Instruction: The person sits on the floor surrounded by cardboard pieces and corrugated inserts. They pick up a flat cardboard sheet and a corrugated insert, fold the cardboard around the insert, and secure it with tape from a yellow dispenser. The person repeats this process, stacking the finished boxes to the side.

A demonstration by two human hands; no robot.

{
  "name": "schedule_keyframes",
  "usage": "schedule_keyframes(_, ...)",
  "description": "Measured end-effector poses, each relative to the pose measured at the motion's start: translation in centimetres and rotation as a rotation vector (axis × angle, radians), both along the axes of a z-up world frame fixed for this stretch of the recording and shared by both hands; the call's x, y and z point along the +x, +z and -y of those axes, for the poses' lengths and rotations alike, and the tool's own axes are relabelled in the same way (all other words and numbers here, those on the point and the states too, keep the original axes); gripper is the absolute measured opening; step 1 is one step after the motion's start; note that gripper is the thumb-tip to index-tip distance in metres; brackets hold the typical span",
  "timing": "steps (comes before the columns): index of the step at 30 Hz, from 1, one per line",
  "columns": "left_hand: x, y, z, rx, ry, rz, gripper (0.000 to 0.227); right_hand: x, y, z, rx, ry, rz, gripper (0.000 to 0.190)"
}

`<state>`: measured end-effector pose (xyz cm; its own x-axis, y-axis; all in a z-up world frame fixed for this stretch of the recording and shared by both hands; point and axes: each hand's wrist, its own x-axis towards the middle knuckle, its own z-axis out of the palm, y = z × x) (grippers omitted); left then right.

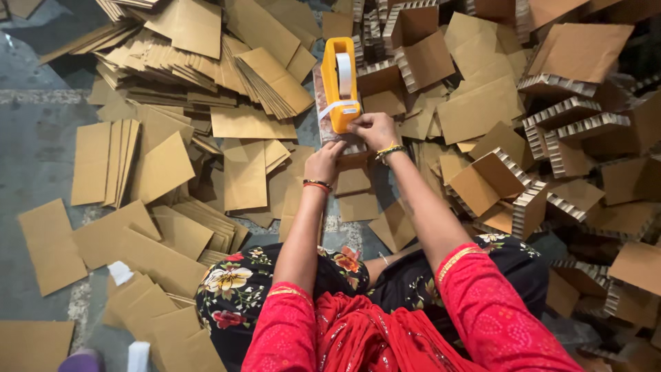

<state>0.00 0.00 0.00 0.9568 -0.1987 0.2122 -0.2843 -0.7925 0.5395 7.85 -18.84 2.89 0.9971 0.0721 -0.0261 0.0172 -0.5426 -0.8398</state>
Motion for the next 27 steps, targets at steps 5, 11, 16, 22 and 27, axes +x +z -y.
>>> schedule_keyframes(5,-1.2,-0.9,0.3,-0.052,-0.098,0.195,0.037,-0.5,-0.5,1.7,-0.404,0.113,-0.107,0.025)
schedule_keyframes(11,-3.7,-0.1,0.4,-0.045,-0.221,0.499,0.035,-1.0,-6.8,7.9,-0.073,0.424,-0.431,0.028)
schedule_keyframes(16,-6.2,3.4,1.0,0.06,-0.375,0.66,0.028,-5.8,-7.0,10.0,0.302,0.211,-0.573,0.054)
schedule_keyframes(22,-8.2,6.6,1.3,-0.025,-0.146,0.722,0.032,-7.9,-3.7,9.6,0.9,0.135,-0.739,0.06)
schedule_keyframes(27,-8.4,7.7,-1.8,-0.507,0.321,0.511,0.032,-7.7,0.0,7.3,2.8,-0.558,-2.423,0.065)
